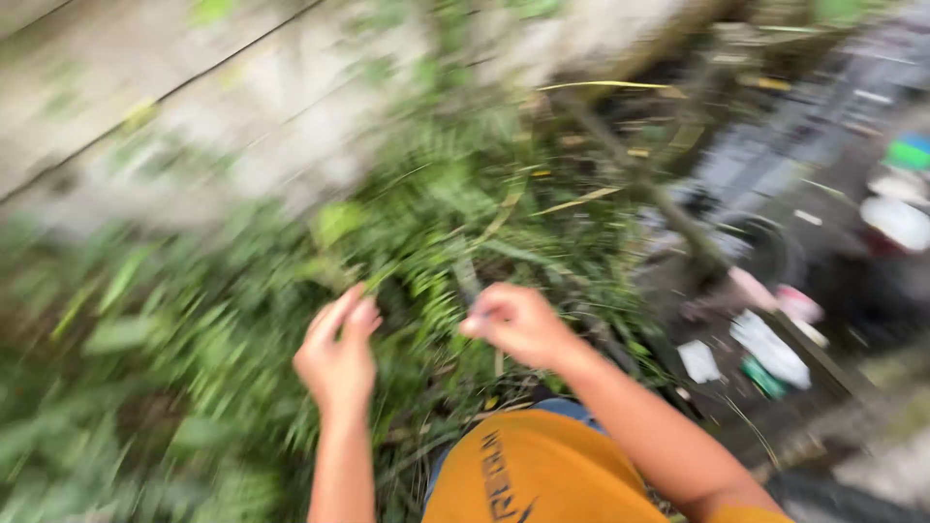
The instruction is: Trimming overgrown plants and vines using scissors in a backyard garden.
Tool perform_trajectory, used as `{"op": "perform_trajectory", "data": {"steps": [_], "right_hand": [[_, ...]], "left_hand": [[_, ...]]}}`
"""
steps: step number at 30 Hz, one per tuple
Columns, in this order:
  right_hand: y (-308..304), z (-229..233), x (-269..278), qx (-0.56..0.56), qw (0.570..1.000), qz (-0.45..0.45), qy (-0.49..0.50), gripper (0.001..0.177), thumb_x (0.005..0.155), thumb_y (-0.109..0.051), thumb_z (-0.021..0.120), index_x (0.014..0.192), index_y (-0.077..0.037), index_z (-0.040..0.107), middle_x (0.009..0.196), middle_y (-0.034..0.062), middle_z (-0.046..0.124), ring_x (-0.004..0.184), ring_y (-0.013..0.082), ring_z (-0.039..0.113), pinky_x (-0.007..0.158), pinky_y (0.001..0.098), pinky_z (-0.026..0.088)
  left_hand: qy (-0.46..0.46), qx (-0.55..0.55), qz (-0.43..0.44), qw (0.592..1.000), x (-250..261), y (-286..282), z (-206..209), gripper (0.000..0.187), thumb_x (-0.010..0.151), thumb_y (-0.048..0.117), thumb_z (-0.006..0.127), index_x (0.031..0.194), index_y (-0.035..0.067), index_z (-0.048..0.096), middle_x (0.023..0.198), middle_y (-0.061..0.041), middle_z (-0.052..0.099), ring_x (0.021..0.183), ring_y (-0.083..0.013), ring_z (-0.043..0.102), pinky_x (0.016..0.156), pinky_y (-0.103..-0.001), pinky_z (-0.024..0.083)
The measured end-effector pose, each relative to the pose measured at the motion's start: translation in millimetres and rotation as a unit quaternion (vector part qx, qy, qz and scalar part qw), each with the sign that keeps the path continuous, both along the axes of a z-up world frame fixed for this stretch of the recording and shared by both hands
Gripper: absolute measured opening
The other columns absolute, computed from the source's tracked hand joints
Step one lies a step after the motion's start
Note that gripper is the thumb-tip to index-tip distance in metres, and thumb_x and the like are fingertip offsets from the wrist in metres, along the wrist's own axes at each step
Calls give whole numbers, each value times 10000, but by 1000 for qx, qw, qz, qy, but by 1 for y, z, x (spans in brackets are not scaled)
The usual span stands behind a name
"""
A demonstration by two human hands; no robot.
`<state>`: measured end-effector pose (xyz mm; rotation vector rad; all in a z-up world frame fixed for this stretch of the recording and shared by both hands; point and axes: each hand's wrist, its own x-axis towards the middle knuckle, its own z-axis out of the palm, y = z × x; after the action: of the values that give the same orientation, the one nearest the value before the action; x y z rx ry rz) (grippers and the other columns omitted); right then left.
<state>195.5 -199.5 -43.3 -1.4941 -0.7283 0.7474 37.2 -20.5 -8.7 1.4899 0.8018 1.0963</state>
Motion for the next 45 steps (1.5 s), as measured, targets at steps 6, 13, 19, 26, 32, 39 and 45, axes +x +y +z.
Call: {"op": "perform_trajectory", "data": {"steps": [6, 13, 19, 26, 32, 39, 45], "right_hand": [[8, 14, 22, 64, 988, 123, 63, 197, 901, -232, 753, 838, -49, 714, 748, 20, 631, 729, 120, 576, 697, 272, 493], [46, 30, 15, 90, 967, 219, 97, 381, 935, -370, 653, 804, -17, 715, 683, 94, 648, 668, 198, 599, 704, 334, 491], [70, 55, 12, 68, 961, 246, 105, 439, 964, -428, 626, 762, -44, 685, 684, 26, 559, 688, 134, 517, 658, 261, 387], [77, 48, 7, 33, 962, 230, 144, 367, 1008, -310, 620, 741, -62, 661, 645, 22, 556, 624, 115, 479, 607, 254, 378], [56, 36, 16, -3, 973, 205, 108, 418, 991, -362, 639, 740, -31, 678, 589, 25, 510, 538, 114, 427, 550, 246, 351], [32, 61, 12, -95, 976, 193, -16, 342, 845, -307, 782, 659, -43, 668, 534, 56, 513, 525, 148, 443, 523, 276, 362], [37, 37, 8, -80, 982, 172, 15, 320, 882, -286, 760, 660, -68, 680, 525, 32, 547, 522, 119, 446, 529, 256, 349]], "left_hand": [[-14, 74, -16, 997, 15, 17, -14, 244, 871, -35, 773, 1107, 27, 784, 920, -190, 729, 749, -247, 708, 638, -388, 687], [34, 107, -37, 993, 4, 11, -4, 234, 916, 64, 773, 1146, 102, 795, 872, -98, 760, 759, -179, 707, 783, -390, 596], [16, 42, -64, 997, -3, 8, -13, 249, 934, -23, 716, 1161, 53, 784, 918, -133, 737, 798, -161, 667, 692, -324, 643], [23, 20, -71, 997, -6, 5, -13, 255, 944, -26, 700, 1178, 49, 771, 935, -140, 724, 819, -166, 662, 690, -313, 660], [69, 10, -31, 997, -6, 11, -3, 280, 930, -34, 716, 1191, 57, 761, 950, -131, 709, 852, -163, 657, 666, -276, 649], [128, 118, 3, 985, 0, 13, -14, 261, 915, 19, 768, 1161, 107, 776, 932, -89, 723, 884, -155, 682, 762, -325, 618], [158, 153, 6, 976, 1, 10, -18, 235, 932, 40, 754, 1145, 132, 789, 931, -61, 747, 903, -177, 708, 841, -353, 582]]}}
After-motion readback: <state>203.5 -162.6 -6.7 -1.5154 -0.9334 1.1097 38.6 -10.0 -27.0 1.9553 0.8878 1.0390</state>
